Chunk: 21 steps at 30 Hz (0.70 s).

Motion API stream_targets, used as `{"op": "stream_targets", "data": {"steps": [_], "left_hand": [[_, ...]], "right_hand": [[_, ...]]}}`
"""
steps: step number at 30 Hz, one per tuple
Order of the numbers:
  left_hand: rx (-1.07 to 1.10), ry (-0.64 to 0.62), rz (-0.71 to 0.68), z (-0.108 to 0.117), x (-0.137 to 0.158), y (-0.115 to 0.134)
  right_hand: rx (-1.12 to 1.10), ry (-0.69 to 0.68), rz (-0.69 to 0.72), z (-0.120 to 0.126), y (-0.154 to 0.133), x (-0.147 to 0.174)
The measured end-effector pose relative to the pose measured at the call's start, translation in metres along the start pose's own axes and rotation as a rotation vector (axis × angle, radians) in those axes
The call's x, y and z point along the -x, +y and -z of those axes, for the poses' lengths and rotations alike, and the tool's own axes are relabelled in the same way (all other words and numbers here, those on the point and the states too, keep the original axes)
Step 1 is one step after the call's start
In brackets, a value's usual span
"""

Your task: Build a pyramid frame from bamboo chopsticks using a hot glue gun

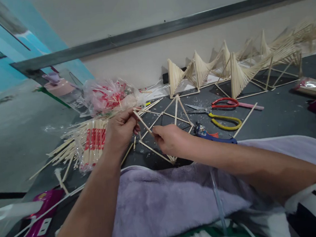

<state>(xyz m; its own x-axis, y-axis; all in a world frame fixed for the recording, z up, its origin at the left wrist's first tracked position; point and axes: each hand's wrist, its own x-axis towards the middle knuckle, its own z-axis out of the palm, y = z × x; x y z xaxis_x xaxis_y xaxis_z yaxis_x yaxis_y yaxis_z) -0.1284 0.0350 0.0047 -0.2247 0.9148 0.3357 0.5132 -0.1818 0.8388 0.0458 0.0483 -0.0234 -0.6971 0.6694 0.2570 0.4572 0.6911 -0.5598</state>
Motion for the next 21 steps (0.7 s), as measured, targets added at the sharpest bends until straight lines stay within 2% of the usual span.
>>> {"op": "stream_targets", "data": {"steps": [14, 21], "left_hand": [[0.011, -0.037, -0.017, 0.0013, -0.0004, -0.0011], [0.033, -0.024, 0.000, 0.0009, -0.0002, -0.0018]], "right_hand": [[0.061, -0.011, -0.016, 0.0059, -0.0048, 0.0025], [-0.032, -0.042, -0.049, 0.0071, -0.0040, 0.0002]]}}
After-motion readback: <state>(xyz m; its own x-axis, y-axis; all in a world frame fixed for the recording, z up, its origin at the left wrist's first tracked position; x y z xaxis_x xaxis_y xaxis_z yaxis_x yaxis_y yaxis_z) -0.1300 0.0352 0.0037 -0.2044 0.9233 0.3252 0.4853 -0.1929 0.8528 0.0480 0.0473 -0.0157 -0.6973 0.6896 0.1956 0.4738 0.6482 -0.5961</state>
